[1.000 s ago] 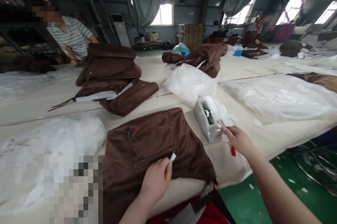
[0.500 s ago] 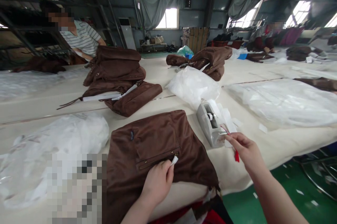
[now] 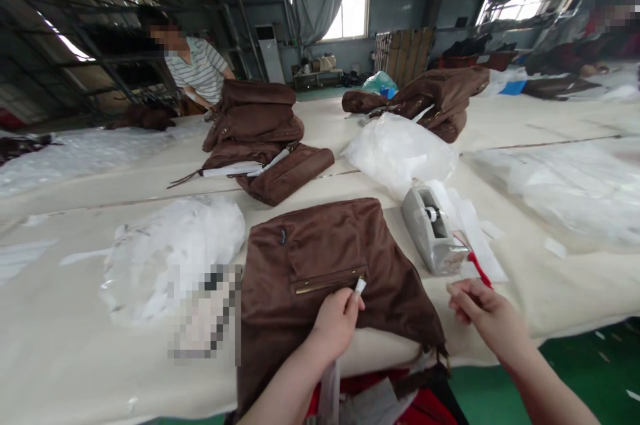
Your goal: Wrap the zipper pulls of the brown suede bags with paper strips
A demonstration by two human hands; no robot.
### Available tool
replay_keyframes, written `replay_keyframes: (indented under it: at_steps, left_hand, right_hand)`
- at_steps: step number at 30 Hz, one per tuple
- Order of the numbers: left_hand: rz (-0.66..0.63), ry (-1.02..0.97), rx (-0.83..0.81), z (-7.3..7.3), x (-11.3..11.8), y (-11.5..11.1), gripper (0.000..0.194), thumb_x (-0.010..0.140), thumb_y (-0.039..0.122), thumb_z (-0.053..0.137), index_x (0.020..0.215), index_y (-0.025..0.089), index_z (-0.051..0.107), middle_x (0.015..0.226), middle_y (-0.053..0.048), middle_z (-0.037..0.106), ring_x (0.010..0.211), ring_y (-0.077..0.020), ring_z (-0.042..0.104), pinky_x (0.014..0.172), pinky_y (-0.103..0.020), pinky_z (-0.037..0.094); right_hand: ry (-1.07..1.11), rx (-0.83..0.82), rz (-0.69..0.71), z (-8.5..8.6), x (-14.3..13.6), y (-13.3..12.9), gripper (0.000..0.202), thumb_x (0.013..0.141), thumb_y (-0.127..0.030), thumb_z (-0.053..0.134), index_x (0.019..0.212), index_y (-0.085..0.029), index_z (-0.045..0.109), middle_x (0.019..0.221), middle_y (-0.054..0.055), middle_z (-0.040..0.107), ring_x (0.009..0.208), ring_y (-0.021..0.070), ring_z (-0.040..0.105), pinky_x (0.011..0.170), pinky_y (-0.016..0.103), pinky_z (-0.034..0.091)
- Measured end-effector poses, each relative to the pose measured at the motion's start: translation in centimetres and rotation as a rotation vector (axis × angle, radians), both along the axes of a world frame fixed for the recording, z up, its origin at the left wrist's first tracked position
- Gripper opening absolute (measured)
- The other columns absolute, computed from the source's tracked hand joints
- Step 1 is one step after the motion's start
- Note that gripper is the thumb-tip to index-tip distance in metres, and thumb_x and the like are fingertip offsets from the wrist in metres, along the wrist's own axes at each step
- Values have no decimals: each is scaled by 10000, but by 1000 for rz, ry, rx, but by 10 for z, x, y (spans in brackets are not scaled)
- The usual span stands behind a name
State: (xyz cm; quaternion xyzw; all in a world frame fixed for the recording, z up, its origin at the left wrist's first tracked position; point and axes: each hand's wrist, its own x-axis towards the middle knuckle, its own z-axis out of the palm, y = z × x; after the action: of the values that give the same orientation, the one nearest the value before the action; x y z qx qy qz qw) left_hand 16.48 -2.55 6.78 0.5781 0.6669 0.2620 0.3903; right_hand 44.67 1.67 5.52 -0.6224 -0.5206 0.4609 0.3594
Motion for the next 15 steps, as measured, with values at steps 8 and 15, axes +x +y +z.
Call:
replay_keyframes:
  at_steps: [8, 15]
  left_hand:
    - [-29, -58, 42, -2, -4, 0, 282, 877, 256, 374, 686, 187, 569, 655, -5, 575, 648, -144, 522, 628, -249, 352]
    - [-35, -165, 55, -6, -5, -1, 247, 843, 285, 395, 662, 196, 538, 621, 6, 549, 628, -147, 510, 607, -248, 346]
  right_hand:
    - [126, -45, 538, 32, -120, -11, 308, 857, -469, 542, 725, -192, 575, 580, -34, 547, 467, 90, 453, 461, 209, 353]
    - [-31, -13, 556, 12, -134, 5, 275, 842, -377, 550, 661, -180, 618, 508, -42, 512, 447, 85, 429, 460, 205, 339]
